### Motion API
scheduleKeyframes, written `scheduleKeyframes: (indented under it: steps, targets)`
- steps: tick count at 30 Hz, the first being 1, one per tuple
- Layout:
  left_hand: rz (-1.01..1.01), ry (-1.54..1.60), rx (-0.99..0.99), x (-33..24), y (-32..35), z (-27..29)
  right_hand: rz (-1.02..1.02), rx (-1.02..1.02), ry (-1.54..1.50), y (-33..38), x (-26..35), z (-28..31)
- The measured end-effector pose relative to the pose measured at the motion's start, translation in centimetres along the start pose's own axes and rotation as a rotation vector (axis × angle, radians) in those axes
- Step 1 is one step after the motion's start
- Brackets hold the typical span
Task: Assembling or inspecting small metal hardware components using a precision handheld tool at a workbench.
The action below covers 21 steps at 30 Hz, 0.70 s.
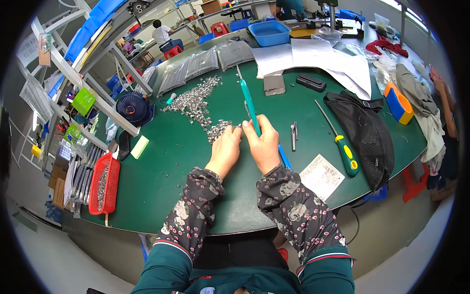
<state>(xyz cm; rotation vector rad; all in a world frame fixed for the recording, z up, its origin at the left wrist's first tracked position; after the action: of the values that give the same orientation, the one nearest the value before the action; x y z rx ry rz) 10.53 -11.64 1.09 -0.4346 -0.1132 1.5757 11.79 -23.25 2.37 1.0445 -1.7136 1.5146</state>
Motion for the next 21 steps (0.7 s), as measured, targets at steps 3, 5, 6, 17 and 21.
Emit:
scheduleKeyframes:
  steps: [3, 5, 6, 17, 21]
  targets:
    - [-0.005, -0.029, -0.013, 0.1, -0.1, -0.2, -0.048, 0.058, -0.014, 0.1, 0.4, -0.1]
    - [-0.006, -0.046, -0.018, 0.4, 0.0, -0.2, -0.05, 0.06, -0.014, 0.1, 0.3, -0.3]
    - [-0.029, -0.07, -0.008, 0.3, 0.0, 0.0, -0.053, 0.062, 0.014, 0.2, 0.6, -0.2]
    - [-0.052, -0.009, -0.054, 0.8, 1.1, 1.7, 0.013, 0.046, 0.084, 0.1, 0.0, -0.1]
    - [0.172, 0.526, -0.127, 3.8, 3.2, 4.8, -0.061, 0.152, 0.075, 0.3, 0.5, -0.8]
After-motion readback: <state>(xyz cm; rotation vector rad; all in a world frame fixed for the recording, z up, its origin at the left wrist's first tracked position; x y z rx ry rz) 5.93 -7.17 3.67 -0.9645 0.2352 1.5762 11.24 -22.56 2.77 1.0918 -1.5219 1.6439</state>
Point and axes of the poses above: each hand's wrist, its own y-axis away from the middle knuckle, its own z-axis out of the back of the hand, x = y × z, the point moved 2 cm from there along -y, towards the middle knuckle, and after that the axes turned 5 degrees about z, right-handed, at the moved point
